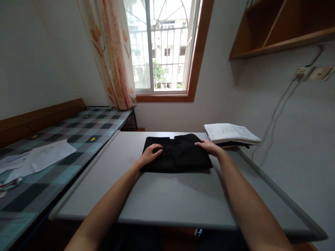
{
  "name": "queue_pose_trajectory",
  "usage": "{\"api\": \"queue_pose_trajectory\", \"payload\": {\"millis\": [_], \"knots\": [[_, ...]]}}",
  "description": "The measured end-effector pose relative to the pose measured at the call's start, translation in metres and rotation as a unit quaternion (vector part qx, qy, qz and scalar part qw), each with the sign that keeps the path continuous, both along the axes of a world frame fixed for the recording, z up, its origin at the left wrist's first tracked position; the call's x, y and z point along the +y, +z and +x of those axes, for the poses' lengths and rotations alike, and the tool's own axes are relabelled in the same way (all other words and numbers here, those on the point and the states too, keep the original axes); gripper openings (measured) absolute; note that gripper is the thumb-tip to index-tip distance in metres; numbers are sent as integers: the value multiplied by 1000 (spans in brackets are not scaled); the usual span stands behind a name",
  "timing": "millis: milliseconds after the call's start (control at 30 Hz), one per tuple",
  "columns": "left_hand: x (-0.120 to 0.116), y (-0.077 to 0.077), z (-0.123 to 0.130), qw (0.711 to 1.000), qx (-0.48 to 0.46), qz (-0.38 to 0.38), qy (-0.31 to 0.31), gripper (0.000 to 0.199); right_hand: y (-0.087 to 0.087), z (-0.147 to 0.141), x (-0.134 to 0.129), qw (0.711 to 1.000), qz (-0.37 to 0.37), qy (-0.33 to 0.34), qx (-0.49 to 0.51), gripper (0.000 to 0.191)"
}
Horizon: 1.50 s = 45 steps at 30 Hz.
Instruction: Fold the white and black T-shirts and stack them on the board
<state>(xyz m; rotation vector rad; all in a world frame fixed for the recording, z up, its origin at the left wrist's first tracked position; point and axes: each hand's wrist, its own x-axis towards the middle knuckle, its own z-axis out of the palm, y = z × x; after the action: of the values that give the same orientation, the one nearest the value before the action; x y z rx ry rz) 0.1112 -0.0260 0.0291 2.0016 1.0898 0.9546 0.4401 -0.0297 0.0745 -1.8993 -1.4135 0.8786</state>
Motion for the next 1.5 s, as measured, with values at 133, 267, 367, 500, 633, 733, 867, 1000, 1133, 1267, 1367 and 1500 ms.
{"api": "queue_pose_trajectory", "payload": {"millis": [133, 267, 367, 500, 633, 733, 867, 1000, 1133, 1267, 1367, 1500], "knots": [[2, 16, -2, 955, -230, -185, 0, 65, 54, -30, 1, 984, 44, 113, 133, 44], [4, 23, -16, 866, -372, -334, 6, 80, 52, -72, 1, 925, 185, 247, 222, 47], [9, 20, -24, 863, -329, -379, 61, 58, 8, -91, 0, 934, 233, 228, 148, 43], [17, 15, -26, 915, -229, -306, 130, 34, -49, -102, -10, 927, 287, 243, 10, 46], [21, 11, -28, 964, -85, -163, 191, 39, -64, -111, -19, 915, 316, 238, -77, 52], [20, 4, -29, 964, 70, -78, 246, 44, -67, -118, -20, 914, 301, 248, -113, 51], [19, -7, -27, 945, 189, -60, 259, 44, -74, -123, -22, 918, 260, 264, -142, 53], [21, -3, -30, 960, 168, -73, 211, 41, -69, -124, -29, 916, 285, 254, -124, 52], [21, 9, -41, 974, 20, -180, 138, 43, -57, -115, -31, 918, 304, 250, -43, 43], [16, 20, -47, 943, -89, -309, 87, 55, -54, -102, -21, 932, 305, 191, 44, 41], [12, 26, -46, 926, -131, -344, 78, 63, -55, -94, -13, 933, 324, 144, 57, 41], [7, 26, -43, 913, -186, -356, 75, 86, -59, -85, -9, 932, 340, 119, 37, 40]]}}
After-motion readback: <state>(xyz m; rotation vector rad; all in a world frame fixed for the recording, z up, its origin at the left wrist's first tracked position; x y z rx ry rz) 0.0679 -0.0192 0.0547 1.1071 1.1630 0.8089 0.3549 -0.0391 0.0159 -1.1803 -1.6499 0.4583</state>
